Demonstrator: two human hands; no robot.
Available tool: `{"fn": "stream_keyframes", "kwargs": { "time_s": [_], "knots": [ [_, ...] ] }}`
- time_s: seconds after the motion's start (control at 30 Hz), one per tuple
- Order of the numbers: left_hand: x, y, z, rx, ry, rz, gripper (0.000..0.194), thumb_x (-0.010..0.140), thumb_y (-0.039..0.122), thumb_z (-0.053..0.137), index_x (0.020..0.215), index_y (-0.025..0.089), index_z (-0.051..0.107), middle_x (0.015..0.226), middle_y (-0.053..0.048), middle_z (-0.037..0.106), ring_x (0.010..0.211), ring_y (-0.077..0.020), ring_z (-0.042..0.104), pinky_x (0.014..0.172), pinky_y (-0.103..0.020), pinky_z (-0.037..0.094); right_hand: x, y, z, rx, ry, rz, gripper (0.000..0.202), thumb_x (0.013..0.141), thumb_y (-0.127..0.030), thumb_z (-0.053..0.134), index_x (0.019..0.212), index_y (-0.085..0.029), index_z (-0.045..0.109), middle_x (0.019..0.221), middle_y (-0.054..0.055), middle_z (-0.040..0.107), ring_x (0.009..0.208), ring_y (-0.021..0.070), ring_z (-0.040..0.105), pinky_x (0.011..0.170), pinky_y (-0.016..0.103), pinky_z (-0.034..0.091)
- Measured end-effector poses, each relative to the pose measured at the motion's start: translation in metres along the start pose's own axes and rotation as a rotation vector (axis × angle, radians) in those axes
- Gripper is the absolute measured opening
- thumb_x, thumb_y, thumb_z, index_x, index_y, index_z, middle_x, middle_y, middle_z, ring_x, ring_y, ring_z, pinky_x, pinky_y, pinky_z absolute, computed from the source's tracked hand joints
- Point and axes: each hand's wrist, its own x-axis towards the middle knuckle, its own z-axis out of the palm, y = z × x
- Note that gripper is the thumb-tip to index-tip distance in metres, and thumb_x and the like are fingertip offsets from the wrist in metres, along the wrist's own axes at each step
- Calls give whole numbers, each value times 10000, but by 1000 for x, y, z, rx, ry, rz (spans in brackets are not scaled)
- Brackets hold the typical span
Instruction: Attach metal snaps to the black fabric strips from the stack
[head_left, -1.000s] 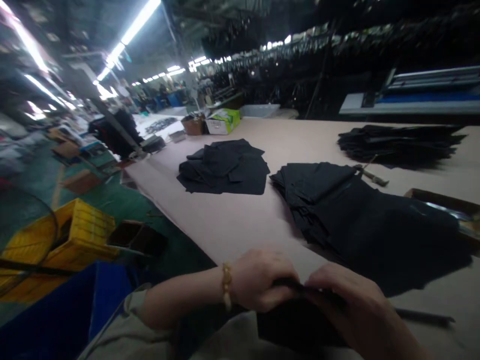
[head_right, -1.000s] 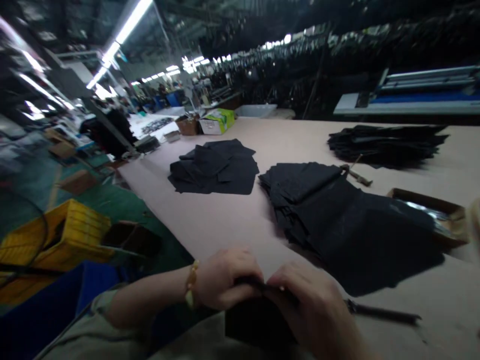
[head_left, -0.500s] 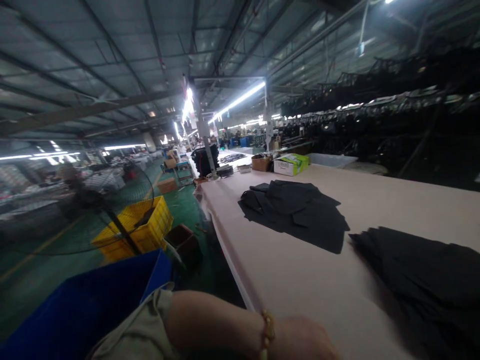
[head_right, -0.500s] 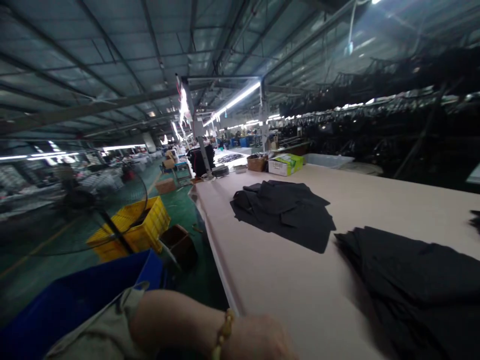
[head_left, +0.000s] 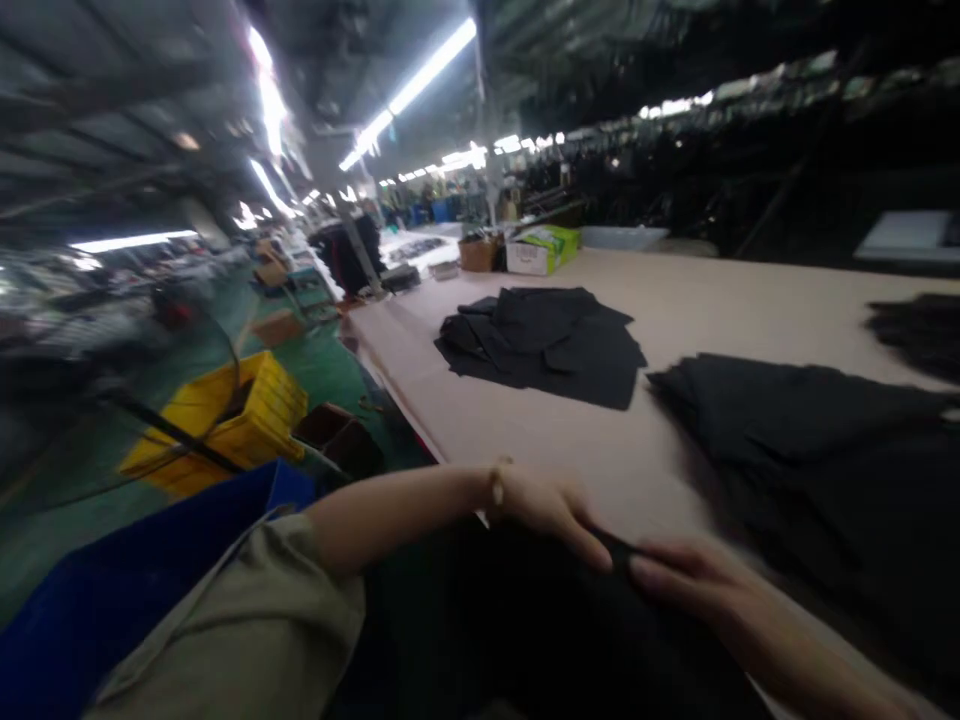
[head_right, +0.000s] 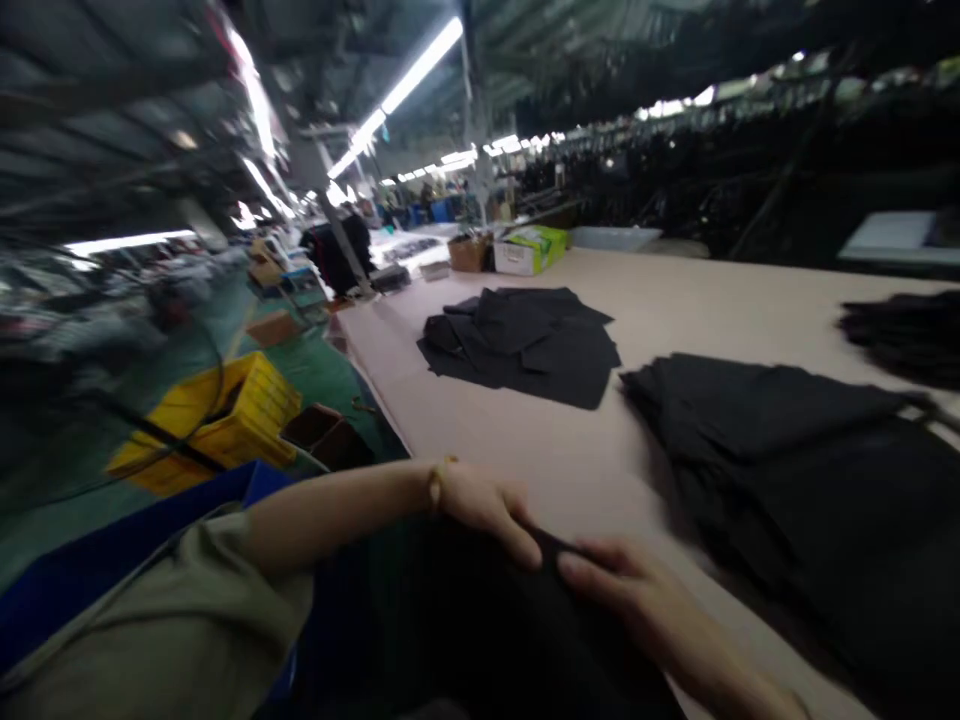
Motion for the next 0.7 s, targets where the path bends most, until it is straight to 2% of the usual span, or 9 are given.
{"fn": "stream_keyframes", "kwargs": {
  "time_s": [0.07, 0.1, 0.17, 0.23, 0.33, 0.43, 0.53, 0.6, 0.7],
  "knots": [
    [8, -3, -10, -102, -85, -47, 163, 842, 244, 633, 748, 145, 723, 576, 43, 662, 487, -121, 629, 494, -198, 515, -9, 1, -10, 304, -155, 564, 261, 865, -428, 646, 873, -185, 741, 703, 26, 707, 554, 160, 644, 454, 226, 494],
    [14, -5, -14, -143, -119, -60, 167, 816, 296, 670, 788, 142, 727, 601, 26, 679, 486, -121, 625, 488, -199, 513, -13, 3, -14, 433, -183, 742, 306, 829, -462, 681, 898, -168, 733, 749, 37, 714, 576, 151, 644, 491, 225, 502],
    [29, -7, -17, -198, -171, -86, 283, 741, 394, 740, 864, 140, 729, 649, -3, 703, 501, -128, 628, 491, -209, 515, -21, 7, -23, 571, -150, 925, 361, 768, -465, 736, 941, -150, 714, 809, 42, 713, 607, 126, 633, 534, 206, 491],
    [43, -5, -15, -219, -194, -111, 394, 664, 458, 788, 889, 141, 725, 672, -18, 710, 513, -130, 627, 500, -214, 514, -30, 9, -30, 595, -124, 958, 398, 736, -458, 751, 957, -131, 700, 805, 42, 698, 603, 113, 611, 528, 189, 461],
    [63, 5, -1, -207, -189, -153, 459, 587, 491, 828, 867, 142, 723, 702, -27, 715, 538, -129, 625, 523, -214, 510, -47, 11, -41, 470, -120, 861, 400, 776, -476, 684, 940, -111, 696, 750, 37, 669, 574, 109, 572, 494, 186, 409],
    [87, 19, 21, -143, -166, -171, 422, 579, 455, 842, 818, 126, 726, 675, -24, 696, 521, -119, 590, 489, -194, 463, -64, 13, -48, 247, -39, 735, 312, 824, -424, 612, 856, -123, 690, 656, 2, 609, 527, 94, 506, 462, 187, 350],
    [111, 30, 35, -55, -101, -154, 366, 598, 420, 844, 724, 105, 708, 563, -4, 631, 472, -100, 534, 437, -175, 377, -77, 14, -56, 108, 54, 704, 263, 832, -383, 586, 754, -147, 672, 615, -12, 573, 537, 105, 492, 478, 206, 365],
    [122, 34, 28, -11, -21, -146, 392, 641, 472, 810, 723, 106, 694, 546, -7, 619, 491, -120, 556, 465, -191, 401, -87, 10, -66, -4, 134, 678, 265, 838, -416, 593, 845, -170, 690, 748, 5, 642, 666, 149, 574, 598, 245, 465],
    [127, 33, -13, 52, 206, -139, 457, 799, 581, 632, 823, 126, 663, 639, -19, 660, 586, -139, 615, 594, -245, 498, -119, -5, -98, -227, 338, 644, 440, 812, -492, 627, 1164, -229, 622, 1163, 45, 639, 1052, 245, 595, 928, 360, 487]
  ]
}}
